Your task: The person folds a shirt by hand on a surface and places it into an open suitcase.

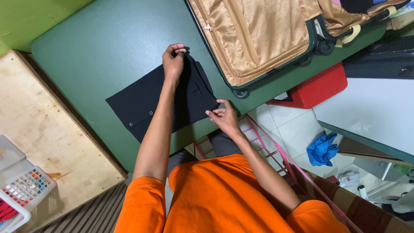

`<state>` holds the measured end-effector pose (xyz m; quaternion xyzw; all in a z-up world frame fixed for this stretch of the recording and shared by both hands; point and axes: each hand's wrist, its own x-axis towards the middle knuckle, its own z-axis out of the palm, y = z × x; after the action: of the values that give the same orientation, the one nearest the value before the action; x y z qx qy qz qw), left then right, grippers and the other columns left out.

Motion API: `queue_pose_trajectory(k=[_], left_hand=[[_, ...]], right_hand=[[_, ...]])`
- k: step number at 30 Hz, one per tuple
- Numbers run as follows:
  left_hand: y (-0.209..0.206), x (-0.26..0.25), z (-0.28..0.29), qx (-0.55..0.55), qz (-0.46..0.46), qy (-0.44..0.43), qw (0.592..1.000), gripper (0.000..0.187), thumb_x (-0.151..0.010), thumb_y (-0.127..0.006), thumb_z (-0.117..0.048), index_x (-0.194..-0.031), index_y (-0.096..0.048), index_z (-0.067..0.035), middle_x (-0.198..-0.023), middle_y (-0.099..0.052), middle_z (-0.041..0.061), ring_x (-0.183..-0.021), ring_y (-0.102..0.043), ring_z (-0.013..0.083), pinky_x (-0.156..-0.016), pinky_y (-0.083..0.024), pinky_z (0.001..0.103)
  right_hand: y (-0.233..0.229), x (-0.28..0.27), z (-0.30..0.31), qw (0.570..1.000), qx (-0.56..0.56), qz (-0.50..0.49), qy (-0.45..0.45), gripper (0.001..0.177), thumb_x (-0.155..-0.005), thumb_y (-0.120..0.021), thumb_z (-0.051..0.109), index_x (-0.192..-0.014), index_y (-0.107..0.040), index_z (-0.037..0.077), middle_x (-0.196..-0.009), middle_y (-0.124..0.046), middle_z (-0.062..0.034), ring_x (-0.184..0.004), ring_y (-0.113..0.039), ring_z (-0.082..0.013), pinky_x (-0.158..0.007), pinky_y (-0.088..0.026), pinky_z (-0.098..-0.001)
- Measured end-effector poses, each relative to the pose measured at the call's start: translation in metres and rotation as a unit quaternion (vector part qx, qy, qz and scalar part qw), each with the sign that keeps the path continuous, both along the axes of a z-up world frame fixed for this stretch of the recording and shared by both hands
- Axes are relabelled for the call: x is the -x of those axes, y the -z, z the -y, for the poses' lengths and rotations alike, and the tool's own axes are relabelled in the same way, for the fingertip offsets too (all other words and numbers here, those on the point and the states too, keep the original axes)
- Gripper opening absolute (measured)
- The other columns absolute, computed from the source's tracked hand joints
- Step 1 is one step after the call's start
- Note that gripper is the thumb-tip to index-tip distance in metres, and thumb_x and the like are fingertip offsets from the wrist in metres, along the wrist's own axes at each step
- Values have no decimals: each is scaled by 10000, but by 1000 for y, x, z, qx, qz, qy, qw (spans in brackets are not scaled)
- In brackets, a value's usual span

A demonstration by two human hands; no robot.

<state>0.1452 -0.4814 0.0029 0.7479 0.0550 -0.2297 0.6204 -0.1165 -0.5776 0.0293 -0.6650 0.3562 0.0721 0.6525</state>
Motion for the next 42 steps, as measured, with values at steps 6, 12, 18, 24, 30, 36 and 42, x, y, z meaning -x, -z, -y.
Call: queue_pose_trajectory(k=[6,12,18,24,30,36,42], left_hand=[[3,-3,-3,23,-8,0,1000,368,-876,-467,125,-1136,-676,-30,-994,-678,40,-886,-618,92,-797,-492,240],[5,-3,-6,44,-13,-11,999,388,-862,-470,143,-1146,-672,-27,-980,-663,45,-844,-587,93,-760,-482,245],[3,-2,-5,28,-20,-15,999,303,-914,-524,104,-1140,-660,-47,-998,-690,40,-856,-620,97,-763,-502,250],[-2,9,-8,74,63,13,995,192,-988,-557,46,-1138,-653,-24,-1156,-739,76,-1083,-679,143,-971,-528,287],[-34,37,-22,-8,169,55,984,162,-1007,-579,-2,-1135,-666,-47,-1281,-709,106,-1216,-658,241,-1032,-512,372],[-44,91,-59,-199,334,161,907,220,-1005,-648,-146,-1212,-674,-79,-1500,-551,157,-1444,-455,366,-1193,-322,522],[-39,141,-89,-266,362,219,866,435,-982,-677,-295,-1362,-646,-88,-1605,-403,200,-1509,-342,376,-1209,-249,547]], right_hand=[[9,5,-6,999,-24,15,32,536,-868,-801,100,-1301,-518,-44,-872,-715,-152,-662,-697,-124,-570,-567,-257],[0,5,-9,999,24,8,26,486,-875,-788,101,-1256,-536,-65,-856,-746,-130,-616,-691,-128,-535,-549,-257],[11,6,-5,996,73,38,21,371,-881,-796,100,-1162,-621,-66,-870,-752,-113,-695,-740,-118,-588,-588,-239],[15,4,4,988,150,21,-2,290,-885,-800,125,-1074,-682,-60,-701,-689,-62,-602,-633,-87,-546,-495,-237],[6,-20,10,994,101,-28,-20,348,-875,-805,242,-1071,-677,-16,-595,-674,-28,-507,-604,-59,-472,-455,-224],[18,-43,12,997,58,-42,34,264,-909,-776,249,-990,-725,3,-583,-652,-34,-481,-568,-71,-442,-401,-261],[11,-37,13,989,145,8,16,230,-933,-704,164,-1114,-661,27,-553,-653,-24,-469,-610,-75,-461,-456,-246]])
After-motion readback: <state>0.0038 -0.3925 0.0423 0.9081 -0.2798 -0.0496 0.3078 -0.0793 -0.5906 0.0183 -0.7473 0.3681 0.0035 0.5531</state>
